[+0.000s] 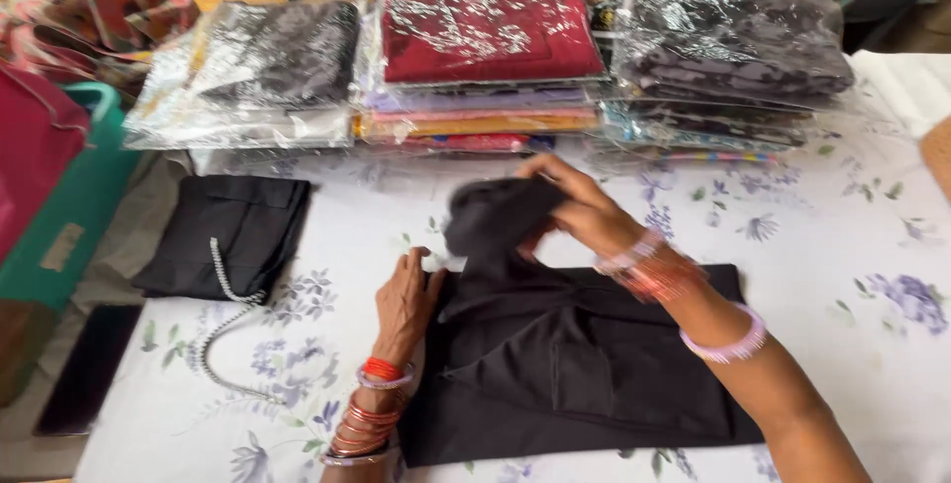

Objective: Fold black leggings and a pink t-shirt on a table.

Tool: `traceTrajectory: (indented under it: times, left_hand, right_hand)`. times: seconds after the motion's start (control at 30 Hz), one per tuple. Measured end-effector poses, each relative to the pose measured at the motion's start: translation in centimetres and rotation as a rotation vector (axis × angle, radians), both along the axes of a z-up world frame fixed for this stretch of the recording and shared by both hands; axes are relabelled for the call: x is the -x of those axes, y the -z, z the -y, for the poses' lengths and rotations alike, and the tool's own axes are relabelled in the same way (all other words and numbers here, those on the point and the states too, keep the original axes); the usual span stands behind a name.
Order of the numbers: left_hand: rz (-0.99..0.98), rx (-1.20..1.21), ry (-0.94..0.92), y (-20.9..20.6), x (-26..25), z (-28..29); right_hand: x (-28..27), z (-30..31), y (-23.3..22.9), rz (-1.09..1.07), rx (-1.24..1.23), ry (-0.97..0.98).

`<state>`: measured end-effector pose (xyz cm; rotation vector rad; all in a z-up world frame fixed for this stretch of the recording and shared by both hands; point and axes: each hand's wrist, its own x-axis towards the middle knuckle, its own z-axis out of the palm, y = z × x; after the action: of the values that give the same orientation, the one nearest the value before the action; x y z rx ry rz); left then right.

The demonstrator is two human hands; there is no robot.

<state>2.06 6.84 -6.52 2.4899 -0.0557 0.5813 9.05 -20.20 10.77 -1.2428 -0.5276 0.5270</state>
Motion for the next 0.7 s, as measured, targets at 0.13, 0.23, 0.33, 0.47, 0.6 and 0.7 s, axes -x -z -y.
traceTrajectory:
  times: [0.13,0.23,0.33,0.47,0.6,0.7]
  left_hand:
    - [-0.044,0.019,-0.015,-0.4,0.1,0.4]
    - [-0.037,0.014,-0.033,-1.0,0.4,0.5]
    - [-0.069,0.062,-0.060,-1.1,0.6,0.5]
    - [-0.087,0.095,-0.079,-0.9,0.7,0.4]
    - [-0.054,0.129,-0.078,-0.7,0.7,0.3]
    - [-0.075,0.129,-0.068,-1.0,0.6,0.2]
  right_hand:
    - [8.4,10.3,3.1,-0.238,-0.251,0.074]
    - [14.3,12.4,0.0,-0.324,-0.401,-0.472]
    - [17.2,13.8,0.9,-0.003,-0.002,-0.428]
    - [19.2,12.9,2.6,0.353,0.538,-0.500]
    - [18.7,14.6,4.9,0.474,0.698,-0.469]
    - [17.2,15.8,5.6,0.382,0.748,-0.207]
